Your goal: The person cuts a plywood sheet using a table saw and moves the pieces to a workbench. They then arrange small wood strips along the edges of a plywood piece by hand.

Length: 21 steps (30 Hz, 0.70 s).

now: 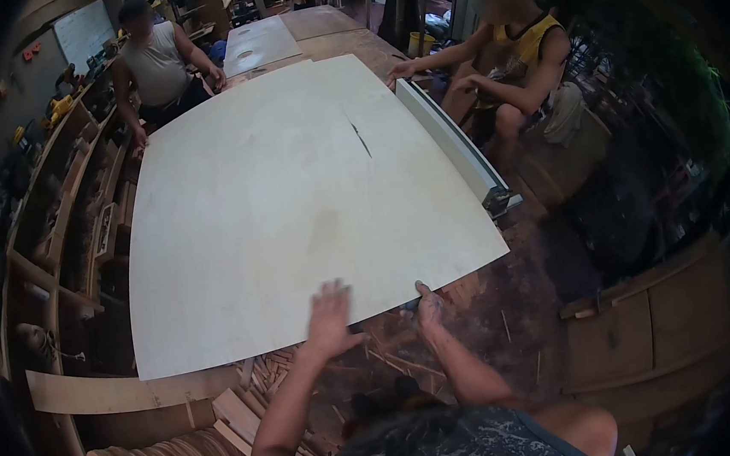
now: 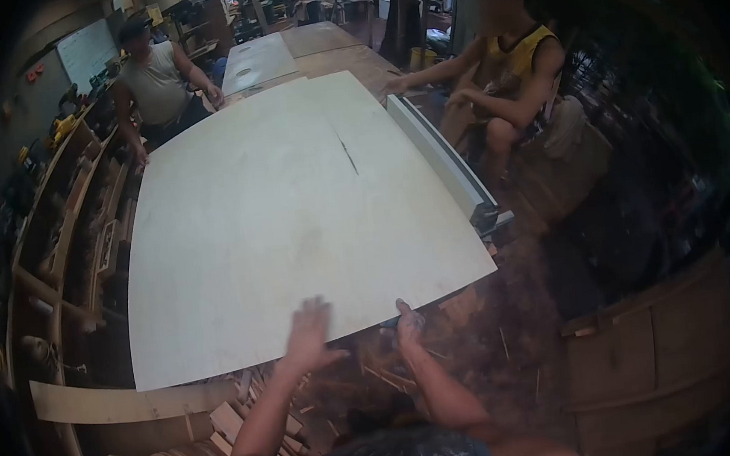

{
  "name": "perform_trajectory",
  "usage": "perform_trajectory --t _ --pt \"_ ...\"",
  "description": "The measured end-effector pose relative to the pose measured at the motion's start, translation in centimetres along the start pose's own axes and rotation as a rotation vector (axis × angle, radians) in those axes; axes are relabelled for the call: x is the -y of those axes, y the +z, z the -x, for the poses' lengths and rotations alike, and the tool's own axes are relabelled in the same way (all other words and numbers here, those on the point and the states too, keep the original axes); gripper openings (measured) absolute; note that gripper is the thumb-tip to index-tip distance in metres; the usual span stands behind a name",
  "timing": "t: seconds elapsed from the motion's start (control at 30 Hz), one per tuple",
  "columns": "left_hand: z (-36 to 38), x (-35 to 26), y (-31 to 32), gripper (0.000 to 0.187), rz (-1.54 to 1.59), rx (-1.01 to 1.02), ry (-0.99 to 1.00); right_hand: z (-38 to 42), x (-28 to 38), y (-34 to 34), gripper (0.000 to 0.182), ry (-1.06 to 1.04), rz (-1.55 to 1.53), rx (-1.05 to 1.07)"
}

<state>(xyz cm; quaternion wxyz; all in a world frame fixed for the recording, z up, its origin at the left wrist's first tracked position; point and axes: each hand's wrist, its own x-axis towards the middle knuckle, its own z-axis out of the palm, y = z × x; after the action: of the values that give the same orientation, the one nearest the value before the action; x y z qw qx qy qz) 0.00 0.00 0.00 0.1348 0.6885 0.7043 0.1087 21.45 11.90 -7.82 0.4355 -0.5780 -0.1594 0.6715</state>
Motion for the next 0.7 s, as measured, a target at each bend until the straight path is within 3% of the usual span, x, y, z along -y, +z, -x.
perform_trajectory --t 0.03,0.07,0.1,0.27,0.37,0.47,0.53,0.6,0.63,0.7 --pt "-2.0 -2.6 -0.5 0.12 -0.151 0.145 0.004 0.1 0.6 -0.3 0.036 -0.002 0.011 -0.009" --pt "-3.5 -3.7 -0.6 0.118 -0.175 0.162 0.018 0.2 1.1 -0.8 0.036 -0.004 0.021 -0.025" --pt "-4.1 -1.5 -2.3 0.117 -0.262 0.2 0.019 0.8 -1.4 1.8 0.036 0.037 -0.01 0.013" --pt "-7.8 -2.5 -3.3 0.118 -0.282 0.213 0.014 -1.0 -0.5 1.8 0.039 -0.037 -0.047 0.057" --pt "-8.0 -3.3 -3.8 0.119 -0.258 0.258 -0.013 -1.2 1.4 0.0 0.038 0.021 0.205 0.194" --pt "-8.3 -3.5 -3.7 0.119 -0.261 0.292 -0.023 -3.2 6.0 -4.6 0.033 -0.284 1.154 0.382" --pt "-8.8 -3.1 -3.6 0.119 -0.268 0.286 -0.03 -3.4 11.7 -7.2 0.03 -0.726 1.561 0.473" --pt "-9.0 -2.9 -3.7 0.119 -0.263 0.279 -0.027 -1.8 18.2 -6.5 0.05 -1.196 1.876 0.469" --pt "-9.3 -2.9 -3.8 0.119 -0.259 0.272 -0.025 -2.9 20.3 -6.6 0.052 -1.209 1.96 0.481" --pt "-10.1 -2.4 -3.9 0.119 -0.257 0.298 -0.035 -7.9 22.6 -6.7 0.054 -1.465 2.077 0.629"
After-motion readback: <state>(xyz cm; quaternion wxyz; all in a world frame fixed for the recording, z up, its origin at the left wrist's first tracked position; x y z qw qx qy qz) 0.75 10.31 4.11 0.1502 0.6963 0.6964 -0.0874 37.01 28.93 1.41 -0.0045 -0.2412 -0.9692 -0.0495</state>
